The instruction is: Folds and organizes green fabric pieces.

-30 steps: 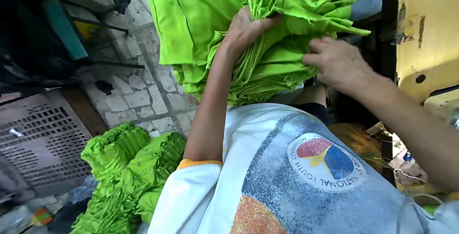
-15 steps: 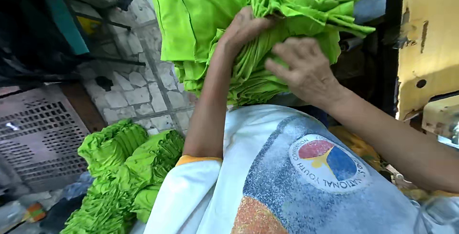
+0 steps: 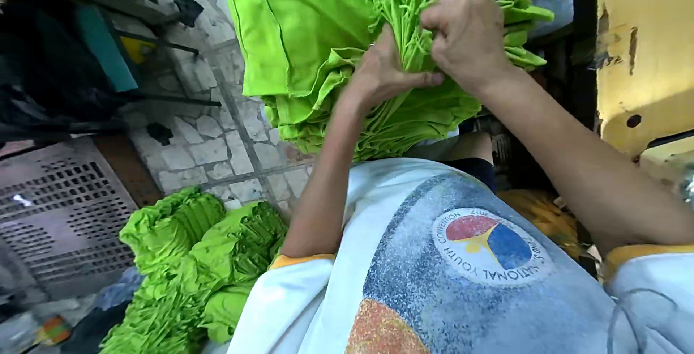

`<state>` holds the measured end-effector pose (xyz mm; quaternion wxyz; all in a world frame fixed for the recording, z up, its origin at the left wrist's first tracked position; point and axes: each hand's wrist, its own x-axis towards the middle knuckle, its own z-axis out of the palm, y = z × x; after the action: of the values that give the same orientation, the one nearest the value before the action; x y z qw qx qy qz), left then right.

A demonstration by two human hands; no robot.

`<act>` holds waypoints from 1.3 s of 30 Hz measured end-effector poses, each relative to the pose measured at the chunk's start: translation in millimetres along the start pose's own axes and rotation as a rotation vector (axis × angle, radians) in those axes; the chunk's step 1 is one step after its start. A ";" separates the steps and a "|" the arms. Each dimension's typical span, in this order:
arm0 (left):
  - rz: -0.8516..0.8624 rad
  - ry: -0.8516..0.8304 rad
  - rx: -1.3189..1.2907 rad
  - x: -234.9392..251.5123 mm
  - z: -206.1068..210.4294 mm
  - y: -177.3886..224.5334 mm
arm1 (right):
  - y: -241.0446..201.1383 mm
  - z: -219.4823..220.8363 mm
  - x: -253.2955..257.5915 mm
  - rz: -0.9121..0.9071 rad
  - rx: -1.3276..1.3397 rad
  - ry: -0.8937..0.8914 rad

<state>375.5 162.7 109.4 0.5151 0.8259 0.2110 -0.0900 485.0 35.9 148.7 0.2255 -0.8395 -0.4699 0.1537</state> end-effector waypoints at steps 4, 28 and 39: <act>-0.107 0.086 0.100 10.3 -2.8 1.2 | -10.4 14.0 -20.3 -0.196 -0.131 0.165; -0.149 -0.001 0.003 23.5 -19.4 7.9 | 45.8 6.9 -78.5 0.087 0.037 -0.345; -0.067 0.038 -0.035 19.2 -15.1 -3.6 | 76.6 -17.3 -46.9 -0.449 -0.052 -0.478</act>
<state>390.0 182.5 106.2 0.5220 0.8108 0.2499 -0.0881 524.3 -43.4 125.5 0.1153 -0.6606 -0.6866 0.2808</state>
